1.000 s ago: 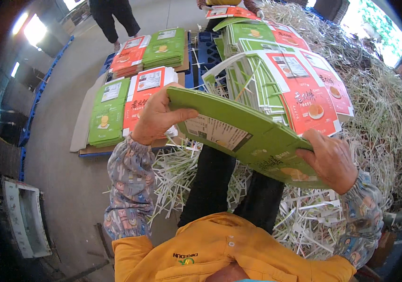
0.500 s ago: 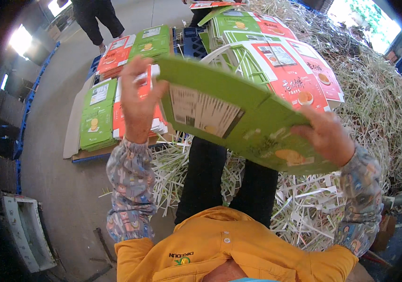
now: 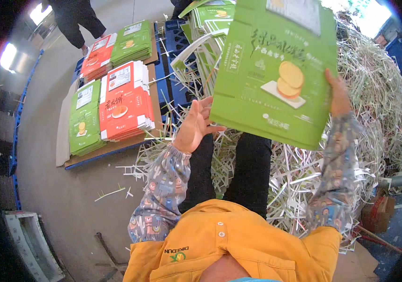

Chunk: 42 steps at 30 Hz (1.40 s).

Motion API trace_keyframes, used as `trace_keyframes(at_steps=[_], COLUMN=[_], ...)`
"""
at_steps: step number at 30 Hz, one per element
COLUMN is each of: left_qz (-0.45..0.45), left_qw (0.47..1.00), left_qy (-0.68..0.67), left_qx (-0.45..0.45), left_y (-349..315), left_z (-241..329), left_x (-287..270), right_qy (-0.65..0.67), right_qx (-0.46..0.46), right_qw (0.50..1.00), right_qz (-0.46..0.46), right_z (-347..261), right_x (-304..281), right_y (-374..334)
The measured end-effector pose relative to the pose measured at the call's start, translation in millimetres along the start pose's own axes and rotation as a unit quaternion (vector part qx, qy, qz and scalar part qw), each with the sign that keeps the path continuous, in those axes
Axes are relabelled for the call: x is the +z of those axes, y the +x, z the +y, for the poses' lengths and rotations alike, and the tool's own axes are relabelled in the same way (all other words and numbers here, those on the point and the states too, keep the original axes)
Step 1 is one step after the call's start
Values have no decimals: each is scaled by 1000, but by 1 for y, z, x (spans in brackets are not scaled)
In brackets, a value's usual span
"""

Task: Unwrapping stacks of flat cardboard food boxes by removing plastic straps and then sorting or restacking them.

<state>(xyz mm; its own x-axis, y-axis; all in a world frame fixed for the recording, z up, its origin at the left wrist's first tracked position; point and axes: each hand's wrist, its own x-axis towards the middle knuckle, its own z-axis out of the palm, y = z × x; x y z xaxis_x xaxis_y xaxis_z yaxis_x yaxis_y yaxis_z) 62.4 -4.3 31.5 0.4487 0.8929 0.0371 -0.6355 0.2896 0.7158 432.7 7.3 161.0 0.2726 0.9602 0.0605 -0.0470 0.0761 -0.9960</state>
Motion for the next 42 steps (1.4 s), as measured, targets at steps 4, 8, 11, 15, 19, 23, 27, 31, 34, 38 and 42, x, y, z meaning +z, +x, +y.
trace_keyframes(at_steps=[4,8,11,15,19,23,27,31,34,38,42], left_qz=[96,167,166,127,67,9,-58,-73,-70,-51,-58], left_qw=[987,969,966,953,937,898,823,777,717,656,646], left_qy=[112,170,191,272,340,440,566,624,691,750,752], left_qx=[-68,-70,-60,-37,-38,-27,10,37,57,73,119], left_y=[31,47,46,46,46,47,49,52,52,53,56], left_z=[-32,-57,-64,-66,-62,-55,-47,-40,-37,-39,-42], left_x=[-1,-12,-19,-25,-34,-42,-40,-35,-33,-35,-41], right_qy=[40,89,-57,-111,-89,-243,-313,-300,-280,-271,-297], right_qx=[130,213,117,0,-7,17,-24,-46,-29,-36,-9], right_qw=[990,973,985,986,991,970,949,953,960,962,954], right_qz=[24,15,111,128,100,11,-30,-24,-4,21,39], right_z=[122,188,198,205,211,210,211,211,207,204,212], right_x=[-23,-44,-52,-43,-35,-29,-20,-13,-13,-14,-12], right_y=[20,24,14,-32,-91,-134,-141,-137,-136,-135,-134])
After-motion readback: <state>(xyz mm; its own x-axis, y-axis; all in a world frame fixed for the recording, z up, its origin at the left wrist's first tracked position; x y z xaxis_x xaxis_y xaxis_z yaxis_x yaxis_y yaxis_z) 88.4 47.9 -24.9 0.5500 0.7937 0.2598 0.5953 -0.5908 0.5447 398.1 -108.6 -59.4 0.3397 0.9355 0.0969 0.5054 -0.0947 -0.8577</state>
